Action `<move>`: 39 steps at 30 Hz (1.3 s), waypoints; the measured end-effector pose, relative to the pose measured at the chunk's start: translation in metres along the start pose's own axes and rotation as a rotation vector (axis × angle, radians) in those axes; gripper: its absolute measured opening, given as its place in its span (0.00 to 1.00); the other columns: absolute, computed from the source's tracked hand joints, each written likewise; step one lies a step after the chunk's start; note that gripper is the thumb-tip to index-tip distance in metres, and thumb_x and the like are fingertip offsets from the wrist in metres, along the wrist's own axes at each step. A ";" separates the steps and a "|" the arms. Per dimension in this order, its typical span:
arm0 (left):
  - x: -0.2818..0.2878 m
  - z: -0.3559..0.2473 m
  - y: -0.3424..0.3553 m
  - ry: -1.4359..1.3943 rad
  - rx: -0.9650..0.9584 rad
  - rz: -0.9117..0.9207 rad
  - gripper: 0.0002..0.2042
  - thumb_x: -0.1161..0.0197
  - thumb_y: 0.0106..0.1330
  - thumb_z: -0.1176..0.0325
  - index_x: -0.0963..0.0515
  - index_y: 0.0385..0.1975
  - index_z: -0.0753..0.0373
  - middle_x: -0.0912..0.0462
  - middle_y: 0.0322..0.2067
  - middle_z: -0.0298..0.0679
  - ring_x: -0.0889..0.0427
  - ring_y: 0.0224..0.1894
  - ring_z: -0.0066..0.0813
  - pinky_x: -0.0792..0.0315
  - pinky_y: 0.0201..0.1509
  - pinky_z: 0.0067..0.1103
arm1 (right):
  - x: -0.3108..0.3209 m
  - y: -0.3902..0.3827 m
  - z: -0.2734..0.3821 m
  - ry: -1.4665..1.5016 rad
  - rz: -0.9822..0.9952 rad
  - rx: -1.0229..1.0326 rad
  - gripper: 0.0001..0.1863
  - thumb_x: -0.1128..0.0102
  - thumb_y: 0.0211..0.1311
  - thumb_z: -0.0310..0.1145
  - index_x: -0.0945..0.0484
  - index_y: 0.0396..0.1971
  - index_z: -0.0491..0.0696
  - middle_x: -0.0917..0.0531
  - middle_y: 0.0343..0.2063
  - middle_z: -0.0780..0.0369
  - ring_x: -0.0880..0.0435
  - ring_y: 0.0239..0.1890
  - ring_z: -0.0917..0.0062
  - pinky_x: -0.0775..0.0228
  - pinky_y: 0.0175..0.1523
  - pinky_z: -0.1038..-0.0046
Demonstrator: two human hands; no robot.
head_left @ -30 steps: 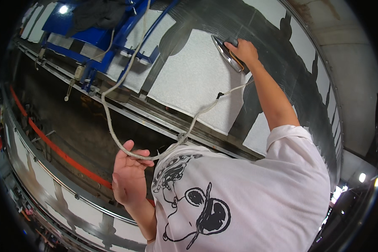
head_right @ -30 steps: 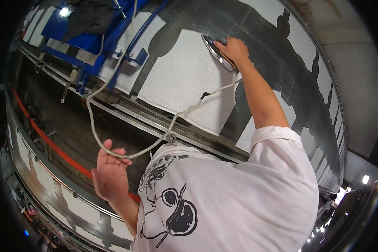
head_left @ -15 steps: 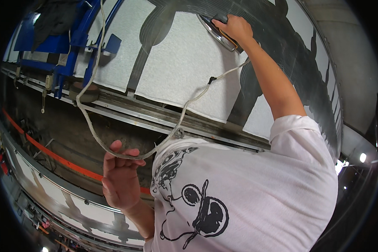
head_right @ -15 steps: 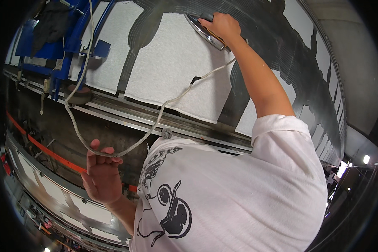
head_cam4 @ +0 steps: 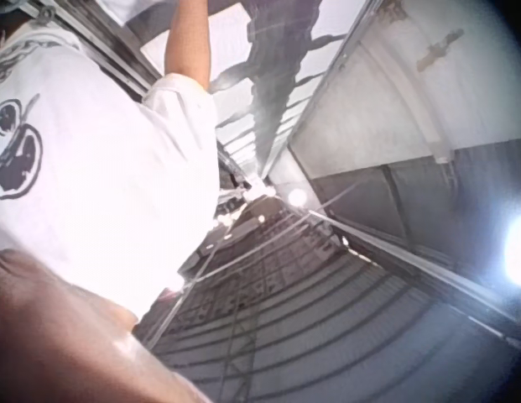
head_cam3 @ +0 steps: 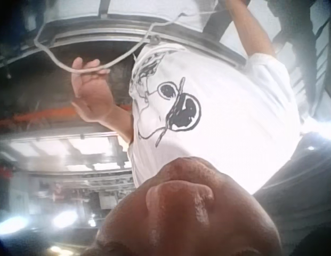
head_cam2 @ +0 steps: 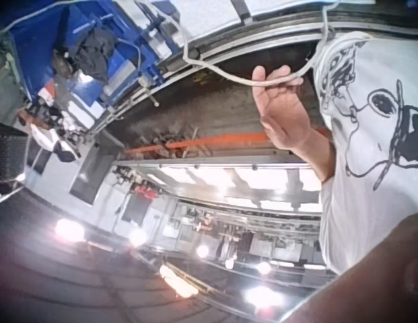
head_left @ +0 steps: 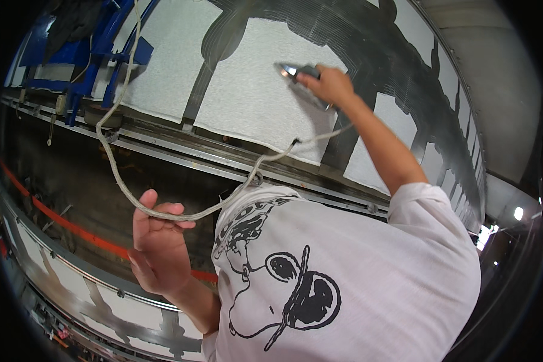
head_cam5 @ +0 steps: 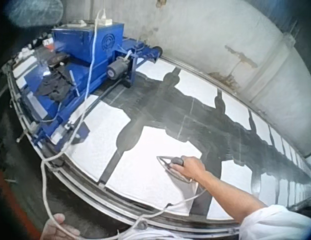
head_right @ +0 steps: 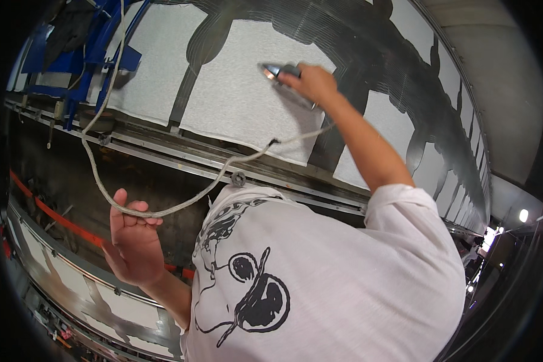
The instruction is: The person irons a white t-shirt on a flat ironing board using a handheld electric iron. They move the iron back and forth across the fabric, occasionally lifting it to reposition the garment or adjust the cord. The task is performed in a repetitive manner, focusing on smoothing the shirt's surface.
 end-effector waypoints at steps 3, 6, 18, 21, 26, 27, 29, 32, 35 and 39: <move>0.012 -0.004 -0.003 -0.028 0.006 -0.077 0.44 0.53 0.68 0.38 0.47 0.67 0.77 0.25 0.49 0.54 0.26 0.44 0.35 0.32 0.50 0.27 | -0.045 -0.076 0.034 -0.083 0.052 0.086 0.35 0.46 0.58 0.70 0.18 0.36 0.48 0.15 0.27 0.53 0.14 0.31 0.56 0.23 0.36 0.57; 0.025 -0.011 -0.004 -0.104 -0.013 -0.040 0.42 0.50 0.70 0.42 0.49 0.69 0.75 0.27 0.51 0.49 0.29 0.44 0.32 0.35 0.54 0.28 | -0.074 -0.133 0.066 -0.045 0.001 0.193 0.31 0.41 0.57 0.66 0.20 0.28 0.48 0.17 0.18 0.55 0.16 0.24 0.57 0.24 0.30 0.58; 0.025 -0.034 -0.001 -0.035 -0.018 -0.094 0.40 0.56 0.73 0.43 0.49 0.69 0.77 0.27 0.54 0.55 0.25 0.48 0.37 0.32 0.55 0.30 | 0.016 0.079 0.047 0.118 -0.157 0.019 0.38 0.39 0.51 0.69 0.15 0.33 0.42 0.14 0.29 0.51 0.13 0.34 0.58 0.24 0.40 0.61; 0.028 -0.041 -0.003 -0.061 -0.047 -0.063 0.40 0.57 0.74 0.44 0.50 0.69 0.78 0.27 0.55 0.59 0.24 0.52 0.40 0.30 0.57 0.33 | 0.020 0.127 0.030 0.090 -0.181 -0.085 0.38 0.41 0.54 0.68 0.15 0.34 0.41 0.13 0.32 0.50 0.13 0.38 0.57 0.23 0.43 0.61; 0.041 -0.043 -0.001 -0.109 -0.059 -0.136 0.40 0.57 0.74 0.43 0.50 0.69 0.78 0.28 0.56 0.61 0.24 0.54 0.40 0.30 0.57 0.33 | 0.000 0.095 0.063 0.038 -0.151 -0.079 0.38 0.43 0.56 0.68 0.16 0.35 0.41 0.14 0.32 0.48 0.13 0.38 0.56 0.23 0.44 0.58; 0.045 -0.045 0.001 -0.101 -0.061 -0.135 0.40 0.57 0.73 0.43 0.51 0.69 0.78 0.28 0.56 0.61 0.24 0.53 0.40 0.30 0.57 0.33 | -0.006 0.076 0.073 0.034 -0.136 -0.045 0.37 0.43 0.56 0.68 0.16 0.35 0.42 0.14 0.31 0.49 0.13 0.37 0.56 0.23 0.42 0.58; 0.053 -0.054 0.005 -0.086 -0.055 -0.126 0.41 0.56 0.73 0.43 0.51 0.69 0.77 0.28 0.56 0.59 0.25 0.52 0.38 0.32 0.58 0.32 | -0.027 0.038 0.094 0.016 -0.069 0.008 0.35 0.43 0.57 0.67 0.17 0.34 0.44 0.14 0.29 0.50 0.14 0.34 0.56 0.23 0.38 0.57; 0.069 -0.075 0.010 -0.097 -0.053 -0.111 0.41 0.54 0.73 0.43 0.52 0.70 0.76 0.29 0.55 0.54 0.26 0.49 0.34 0.34 0.59 0.30 | -0.063 -0.026 0.129 -0.076 0.023 0.127 0.32 0.42 0.59 0.65 0.19 0.32 0.46 0.15 0.25 0.52 0.15 0.30 0.55 0.23 0.34 0.57; 0.087 -0.096 0.018 -0.117 -0.070 -0.092 0.41 0.52 0.71 0.43 0.50 0.69 0.76 0.28 0.53 0.51 0.28 0.46 0.32 0.34 0.56 0.29 | -0.080 -0.080 0.154 -0.024 0.095 0.190 0.30 0.40 0.58 0.64 0.19 0.32 0.47 0.16 0.24 0.53 0.15 0.29 0.55 0.24 0.35 0.57; 0.120 -0.127 0.027 -0.077 -0.074 -0.034 0.41 0.51 0.70 0.41 0.47 0.69 0.74 0.27 0.52 0.48 0.28 0.44 0.31 0.34 0.54 0.27 | -0.064 -0.077 0.172 0.029 0.213 0.228 0.30 0.37 0.56 0.63 0.19 0.28 0.45 0.17 0.21 0.54 0.15 0.28 0.56 0.25 0.35 0.59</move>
Point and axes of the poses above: each hand's wrist, its own y-axis towards the middle knuckle, its own x-axis out of the back of the hand, z = x × y, the point moved 3 cm from there along y, towards the middle knuckle
